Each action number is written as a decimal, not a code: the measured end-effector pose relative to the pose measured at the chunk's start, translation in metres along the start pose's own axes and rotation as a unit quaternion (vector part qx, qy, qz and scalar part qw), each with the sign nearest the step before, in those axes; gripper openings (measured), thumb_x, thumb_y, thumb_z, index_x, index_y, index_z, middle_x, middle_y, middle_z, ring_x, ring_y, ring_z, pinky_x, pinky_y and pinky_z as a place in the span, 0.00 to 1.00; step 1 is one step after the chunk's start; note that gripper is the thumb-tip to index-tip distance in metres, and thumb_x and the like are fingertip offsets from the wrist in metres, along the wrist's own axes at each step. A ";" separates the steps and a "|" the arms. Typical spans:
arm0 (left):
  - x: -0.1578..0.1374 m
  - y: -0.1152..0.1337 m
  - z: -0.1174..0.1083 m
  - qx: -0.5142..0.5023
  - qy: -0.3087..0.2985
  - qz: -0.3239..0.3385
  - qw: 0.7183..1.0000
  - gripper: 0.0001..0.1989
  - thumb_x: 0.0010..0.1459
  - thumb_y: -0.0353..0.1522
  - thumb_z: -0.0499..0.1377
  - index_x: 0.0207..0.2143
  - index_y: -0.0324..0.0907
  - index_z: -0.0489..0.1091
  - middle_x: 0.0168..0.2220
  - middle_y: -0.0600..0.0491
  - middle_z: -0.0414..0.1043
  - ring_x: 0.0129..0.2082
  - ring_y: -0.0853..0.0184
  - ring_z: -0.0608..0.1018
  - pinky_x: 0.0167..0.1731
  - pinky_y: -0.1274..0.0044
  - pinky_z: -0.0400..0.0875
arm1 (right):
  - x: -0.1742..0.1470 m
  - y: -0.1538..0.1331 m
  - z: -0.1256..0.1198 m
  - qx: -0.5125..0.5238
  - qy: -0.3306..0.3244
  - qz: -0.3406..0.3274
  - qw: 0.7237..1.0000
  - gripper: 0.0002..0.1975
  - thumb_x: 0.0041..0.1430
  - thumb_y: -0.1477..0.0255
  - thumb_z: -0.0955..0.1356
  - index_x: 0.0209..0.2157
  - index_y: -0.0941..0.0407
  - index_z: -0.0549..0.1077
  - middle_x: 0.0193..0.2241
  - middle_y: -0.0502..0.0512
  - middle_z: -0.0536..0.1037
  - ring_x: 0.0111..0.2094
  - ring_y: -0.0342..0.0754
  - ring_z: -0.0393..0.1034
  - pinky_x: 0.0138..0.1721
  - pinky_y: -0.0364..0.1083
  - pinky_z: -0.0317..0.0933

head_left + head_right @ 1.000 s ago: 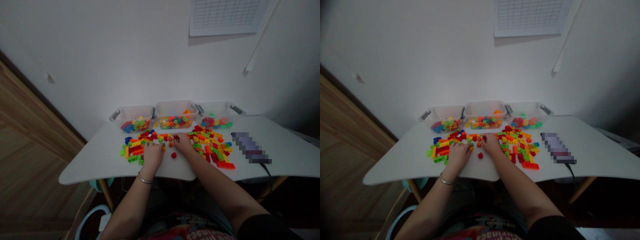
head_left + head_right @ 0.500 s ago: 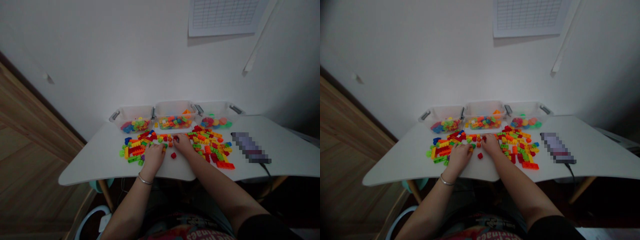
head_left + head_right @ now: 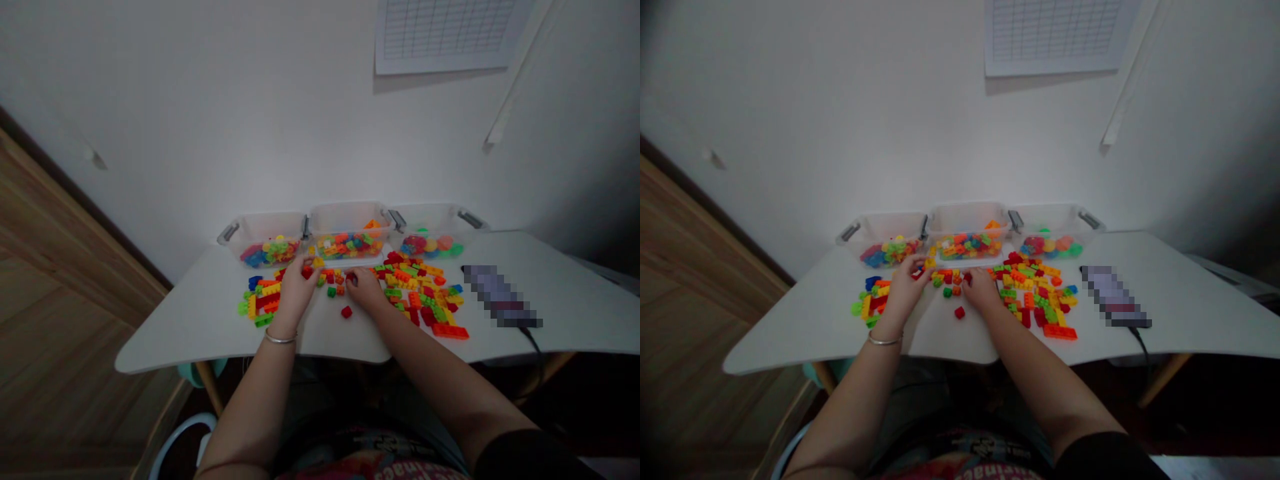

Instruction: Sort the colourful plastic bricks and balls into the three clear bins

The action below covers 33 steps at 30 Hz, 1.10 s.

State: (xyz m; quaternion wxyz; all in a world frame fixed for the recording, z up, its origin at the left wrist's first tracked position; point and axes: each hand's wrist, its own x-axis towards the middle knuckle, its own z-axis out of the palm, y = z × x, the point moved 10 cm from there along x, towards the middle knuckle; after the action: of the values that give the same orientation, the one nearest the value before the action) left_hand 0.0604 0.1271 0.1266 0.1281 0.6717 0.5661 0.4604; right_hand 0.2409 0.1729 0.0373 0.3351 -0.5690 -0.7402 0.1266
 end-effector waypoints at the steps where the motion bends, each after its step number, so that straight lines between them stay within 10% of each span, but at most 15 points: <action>1: 0.008 0.001 -0.004 -0.024 0.020 -0.003 1.000 0.12 0.56 0.30 0.60 0.44 0.42 0.69 0.45 0.50 0.77 0.46 0.64 0.78 0.49 0.72 0.72 | 0.000 0.000 0.000 0.000 -0.001 0.002 1.000 0.13 0.57 0.76 0.66 0.44 0.59 0.76 0.45 0.61 0.79 0.48 0.50 0.71 0.54 0.49 0.60; 9: 0.071 0.011 0.003 -0.066 0.084 0.009 0.994 0.12 0.58 0.31 0.60 0.45 0.42 0.68 0.46 0.49 0.76 0.48 0.66 0.78 0.48 0.75 0.71 | -0.001 -0.002 -0.002 0.001 0.005 -0.009 1.000 0.14 0.56 0.76 0.66 0.44 0.59 0.76 0.44 0.60 0.79 0.48 0.50 0.71 0.55 0.49 0.60; 15: 0.102 0.014 0.019 0.105 0.034 -0.007 0.994 0.12 0.57 0.34 0.62 0.44 0.42 0.73 0.43 0.49 0.79 0.47 0.61 0.77 0.49 0.71 0.69 | 0.000 -0.001 -0.003 0.002 0.000 0.002 1.000 0.13 0.56 0.75 0.67 0.44 0.58 0.76 0.44 0.60 0.79 0.48 0.51 0.71 0.54 0.50 0.61; 33: 0.104 0.024 0.026 0.212 -0.032 0.032 0.976 0.14 0.61 0.37 0.57 0.45 0.44 0.78 0.42 0.48 0.80 0.48 0.56 0.74 0.50 0.68 0.67 | 0.000 0.001 -0.001 0.020 0.014 -0.009 1.000 0.15 0.54 0.78 0.66 0.44 0.58 0.76 0.45 0.60 0.79 0.49 0.51 0.71 0.56 0.51 0.60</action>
State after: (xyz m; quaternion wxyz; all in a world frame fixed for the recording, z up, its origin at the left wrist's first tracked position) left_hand 0.0889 0.2197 0.1790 -0.0137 0.7160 0.6242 0.3122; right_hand 0.2425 0.1726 0.0374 0.3576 -0.5570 -0.7382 0.1302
